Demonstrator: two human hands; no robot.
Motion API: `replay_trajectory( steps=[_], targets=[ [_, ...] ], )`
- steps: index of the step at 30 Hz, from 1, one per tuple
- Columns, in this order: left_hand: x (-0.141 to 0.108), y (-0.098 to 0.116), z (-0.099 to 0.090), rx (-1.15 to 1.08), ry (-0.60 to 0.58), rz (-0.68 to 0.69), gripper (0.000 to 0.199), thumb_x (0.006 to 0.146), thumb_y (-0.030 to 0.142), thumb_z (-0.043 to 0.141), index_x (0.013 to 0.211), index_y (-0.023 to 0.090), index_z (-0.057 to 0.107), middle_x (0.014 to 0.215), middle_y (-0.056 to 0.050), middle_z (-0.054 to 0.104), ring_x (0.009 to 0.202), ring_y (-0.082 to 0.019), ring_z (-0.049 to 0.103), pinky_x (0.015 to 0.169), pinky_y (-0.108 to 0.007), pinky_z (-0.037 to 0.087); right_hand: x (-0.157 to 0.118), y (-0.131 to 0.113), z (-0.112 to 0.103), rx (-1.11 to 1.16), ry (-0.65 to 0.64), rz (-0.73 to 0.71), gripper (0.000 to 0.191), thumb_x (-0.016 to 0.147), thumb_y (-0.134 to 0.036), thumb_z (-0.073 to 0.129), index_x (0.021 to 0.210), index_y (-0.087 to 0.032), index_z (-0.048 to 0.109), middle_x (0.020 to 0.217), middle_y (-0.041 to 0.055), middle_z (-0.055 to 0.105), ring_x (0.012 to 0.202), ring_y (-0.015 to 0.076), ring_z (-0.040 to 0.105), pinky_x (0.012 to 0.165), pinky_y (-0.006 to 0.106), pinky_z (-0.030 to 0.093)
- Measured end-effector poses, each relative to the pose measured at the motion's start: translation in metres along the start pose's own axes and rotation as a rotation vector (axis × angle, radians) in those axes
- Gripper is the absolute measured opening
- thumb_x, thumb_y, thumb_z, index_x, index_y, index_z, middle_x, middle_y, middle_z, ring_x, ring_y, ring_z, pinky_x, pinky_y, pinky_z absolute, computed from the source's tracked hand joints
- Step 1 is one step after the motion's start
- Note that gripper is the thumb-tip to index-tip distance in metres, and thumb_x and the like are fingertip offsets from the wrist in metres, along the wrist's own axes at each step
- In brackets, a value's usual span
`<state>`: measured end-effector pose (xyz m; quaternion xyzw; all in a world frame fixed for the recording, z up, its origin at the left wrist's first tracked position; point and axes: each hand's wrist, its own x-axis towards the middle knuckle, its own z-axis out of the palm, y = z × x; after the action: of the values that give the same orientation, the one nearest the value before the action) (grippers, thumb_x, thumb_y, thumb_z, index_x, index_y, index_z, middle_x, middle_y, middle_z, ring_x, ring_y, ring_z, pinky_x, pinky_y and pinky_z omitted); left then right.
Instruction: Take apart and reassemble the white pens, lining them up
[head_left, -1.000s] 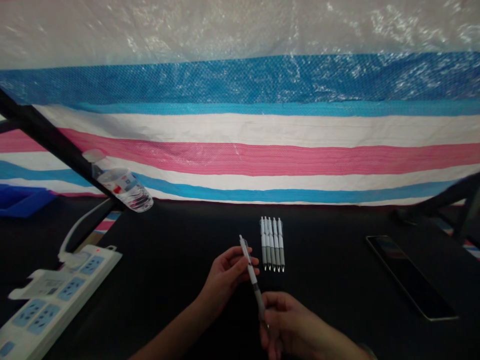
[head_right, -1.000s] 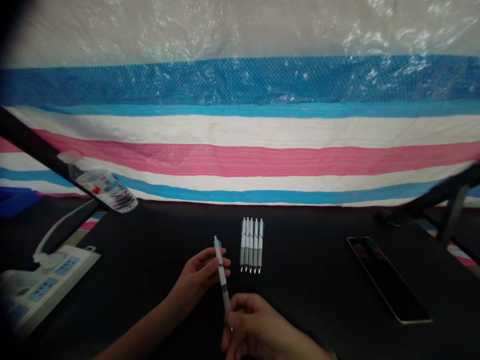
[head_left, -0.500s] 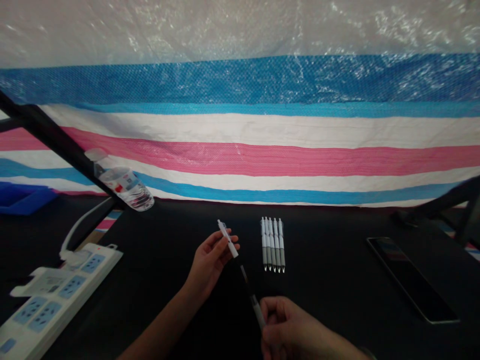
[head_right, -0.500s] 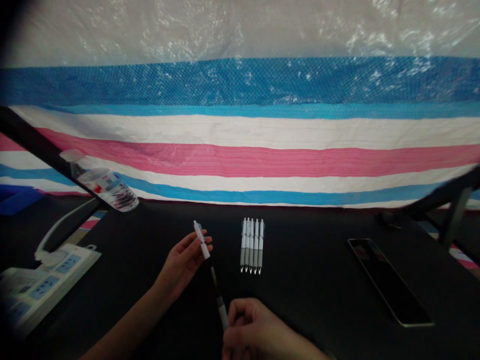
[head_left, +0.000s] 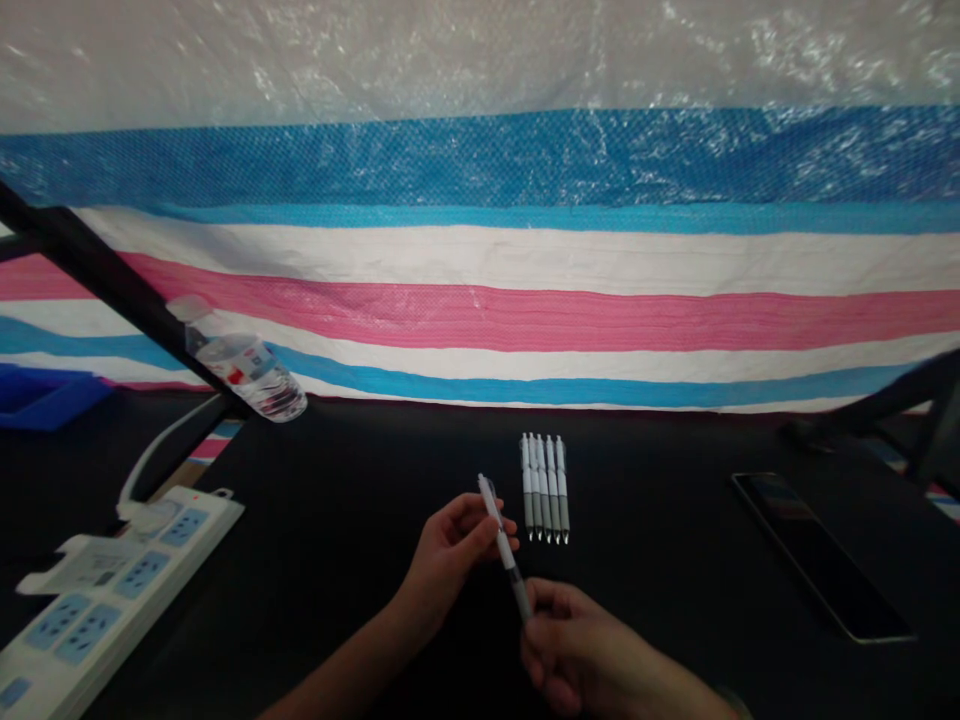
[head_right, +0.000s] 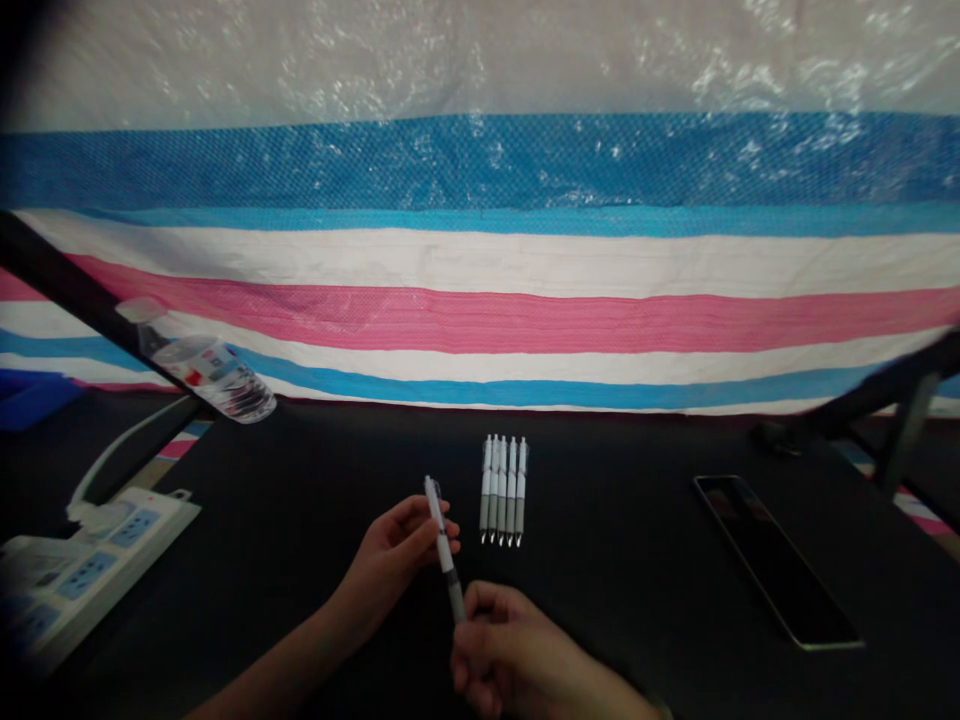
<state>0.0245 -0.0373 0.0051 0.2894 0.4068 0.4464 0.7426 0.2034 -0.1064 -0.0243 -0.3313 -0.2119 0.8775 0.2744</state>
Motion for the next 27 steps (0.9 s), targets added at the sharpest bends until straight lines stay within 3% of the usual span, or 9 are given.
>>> replay_trajectory(
  steps=[5,12,18,23,27],
  targets=[
    [-0.003,-0.004,0.000,0.067,-0.032,0.013,0.032,0.075,0.034,0.087,0.096,0.015,0.073,0.086,-0.009,0.079,0.078,-0.022,0.076,0.073,-0.030,0.058,0.001,0.001,-0.001,0.048,0.029,0.025,0.046,0.072,-0.046,0.085,0.087,-0.019,0.050,0.060,-0.0039,0.064,0.036,0.0044,0.047,0.036,0.016,0.025],
    [-0.001,-0.005,0.000,0.021,-0.084,-0.025,0.033,0.075,0.035,0.087,0.096,0.014,0.073,0.085,-0.010,0.078,0.078,-0.023,0.075,0.073,-0.031,0.058,0.006,0.006,-0.004,0.087,-0.023,-0.012,0.045,0.078,-0.055,0.078,0.083,-0.015,0.058,0.058,-0.0016,0.064,0.034,0.0044,0.046,0.033,0.016,0.025],
    [0.002,-0.002,0.000,-0.028,-0.021,0.018,0.034,0.071,0.034,0.090,0.093,0.014,0.073,0.081,-0.007,0.078,0.076,-0.022,0.076,0.073,-0.030,0.059,0.006,0.008,-0.006,0.081,0.008,-0.040,0.048,0.084,-0.057,0.071,0.102,-0.016,0.055,0.070,0.0063,0.074,0.043,0.0125,0.062,0.033,0.014,0.029],
    [0.001,-0.001,0.002,-0.024,-0.022,0.009,0.037,0.069,0.037,0.090,0.094,0.014,0.074,0.081,-0.007,0.078,0.075,-0.022,0.076,0.070,-0.029,0.059,0.007,0.009,-0.008,0.075,-0.007,-0.023,0.045,0.081,-0.056,0.074,0.089,-0.017,0.054,0.061,0.0036,0.070,0.040,0.0122,0.061,0.032,0.013,0.031],
    [0.000,-0.003,0.001,-0.023,-0.005,0.029,0.033,0.072,0.035,0.089,0.094,0.015,0.075,0.082,-0.007,0.078,0.076,-0.022,0.076,0.072,-0.029,0.059,0.006,0.006,-0.005,0.076,0.016,-0.022,0.053,0.085,-0.061,0.065,0.102,-0.012,0.060,0.066,0.0082,0.073,0.042,0.0140,0.063,0.033,0.016,0.034]
  ],
)
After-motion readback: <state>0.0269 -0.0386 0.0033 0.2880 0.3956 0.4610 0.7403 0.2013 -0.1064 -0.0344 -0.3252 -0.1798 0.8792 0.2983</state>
